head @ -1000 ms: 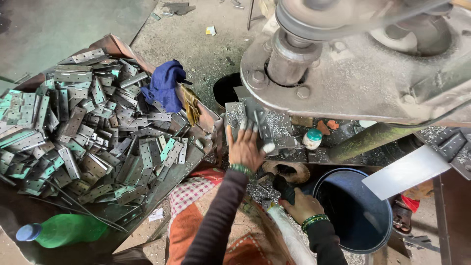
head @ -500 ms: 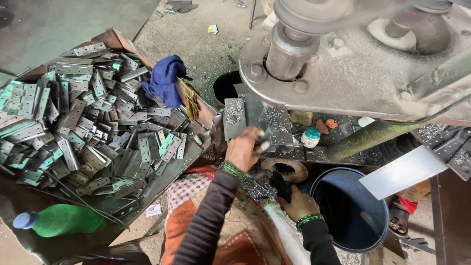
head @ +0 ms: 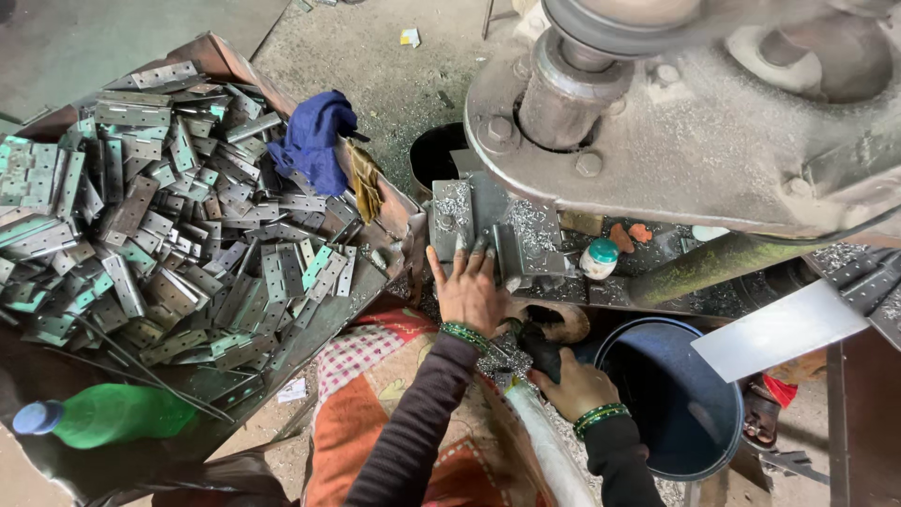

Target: The person sits on the floor beside a power press, picks metal hinge halves from a large bin, applies a white paste from a green bottle onto the pieces, and places them under the press. Pressed pieces drop into a bucket below the machine.

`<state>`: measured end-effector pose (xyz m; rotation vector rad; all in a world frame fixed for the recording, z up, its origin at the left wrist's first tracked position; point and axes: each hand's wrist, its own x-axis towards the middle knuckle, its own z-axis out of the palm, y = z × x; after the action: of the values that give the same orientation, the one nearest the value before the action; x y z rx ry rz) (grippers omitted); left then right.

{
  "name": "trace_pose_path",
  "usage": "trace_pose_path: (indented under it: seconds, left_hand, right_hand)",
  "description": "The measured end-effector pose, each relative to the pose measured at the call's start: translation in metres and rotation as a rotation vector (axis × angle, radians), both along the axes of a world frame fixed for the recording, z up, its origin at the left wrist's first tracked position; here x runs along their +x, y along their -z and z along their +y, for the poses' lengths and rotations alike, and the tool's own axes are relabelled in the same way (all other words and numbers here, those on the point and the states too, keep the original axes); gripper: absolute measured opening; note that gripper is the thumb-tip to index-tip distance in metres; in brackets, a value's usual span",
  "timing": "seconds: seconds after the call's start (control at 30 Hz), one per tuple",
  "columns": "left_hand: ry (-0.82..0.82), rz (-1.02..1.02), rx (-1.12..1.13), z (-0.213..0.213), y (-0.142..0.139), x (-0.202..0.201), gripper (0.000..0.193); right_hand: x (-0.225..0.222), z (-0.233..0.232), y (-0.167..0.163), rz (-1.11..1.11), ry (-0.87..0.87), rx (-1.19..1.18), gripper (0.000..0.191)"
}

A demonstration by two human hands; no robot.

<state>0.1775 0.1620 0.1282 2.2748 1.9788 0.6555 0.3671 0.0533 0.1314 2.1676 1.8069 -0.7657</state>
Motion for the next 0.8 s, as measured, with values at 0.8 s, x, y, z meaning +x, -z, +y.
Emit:
trace_pose_path:
  seconds: [0.8]
  left_hand:
    - [-0.030, -0.065, 0.045, 0.024, 0.007, 0.005, 0.051]
  right_hand:
    - [0.014, -0.017, 0.073, 0.017, 0.121, 0.116, 0.074]
